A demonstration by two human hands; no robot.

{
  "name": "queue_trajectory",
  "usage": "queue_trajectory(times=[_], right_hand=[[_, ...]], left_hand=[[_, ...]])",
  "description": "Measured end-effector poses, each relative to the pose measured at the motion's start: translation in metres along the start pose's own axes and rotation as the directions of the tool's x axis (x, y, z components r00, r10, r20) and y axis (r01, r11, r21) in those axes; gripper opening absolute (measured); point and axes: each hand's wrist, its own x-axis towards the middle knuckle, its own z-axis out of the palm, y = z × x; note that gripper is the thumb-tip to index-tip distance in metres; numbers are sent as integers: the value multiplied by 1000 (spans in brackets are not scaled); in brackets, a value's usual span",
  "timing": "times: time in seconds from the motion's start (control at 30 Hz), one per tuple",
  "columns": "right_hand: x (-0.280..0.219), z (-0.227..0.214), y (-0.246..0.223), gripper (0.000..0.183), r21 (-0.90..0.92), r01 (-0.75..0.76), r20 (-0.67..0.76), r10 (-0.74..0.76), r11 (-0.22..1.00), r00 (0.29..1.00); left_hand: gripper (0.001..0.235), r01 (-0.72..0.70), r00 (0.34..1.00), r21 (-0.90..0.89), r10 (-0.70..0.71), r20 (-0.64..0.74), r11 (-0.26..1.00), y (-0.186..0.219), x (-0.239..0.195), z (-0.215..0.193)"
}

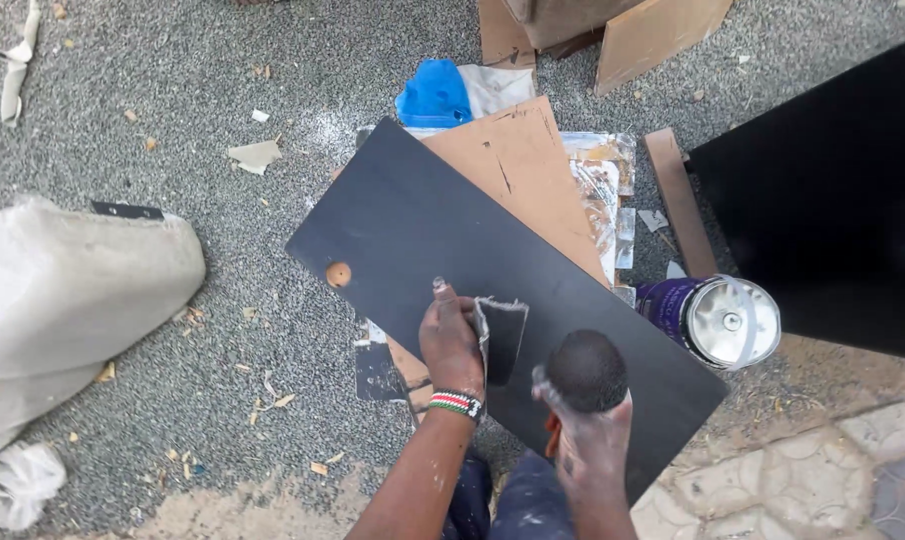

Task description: The person sands a rectangular black wooden board using a sanding block, then wipes the surface with a cloth. They open a paint can and apply black paint to the board using a brush.

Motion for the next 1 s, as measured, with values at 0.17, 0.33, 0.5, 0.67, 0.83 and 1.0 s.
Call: queue_trajectory(times=[0.17,0.33,0.5,0.67,0.83,1.0], right_hand=[[55,31,22,28,166,282,19,-289,945,957],[73,63,-26,97,30,135,-53,-134,990,990],[80,85,-33,53,-247,350,-156,-393,904,906],[22,118,-14,49,-12,179,-115,-179,984,977],[-13,176,18,79,-34,683,99,-678,730,729],[-38,237,35,72,-71,702,52,-700,709,712]], left_hand=[[44,-312,950,504,252,186,805,17,9,36],[40,-702,707,558,522,476,443,39,25,40],[55,-732,655,623,537,531,276,74,64,16],[58,-708,694,628,483,534,323,87,77,-16],[57,-304,926,735,370,78,606,85,100,-113],[68,375,857,290,-449,254,880,109,166,-140]])
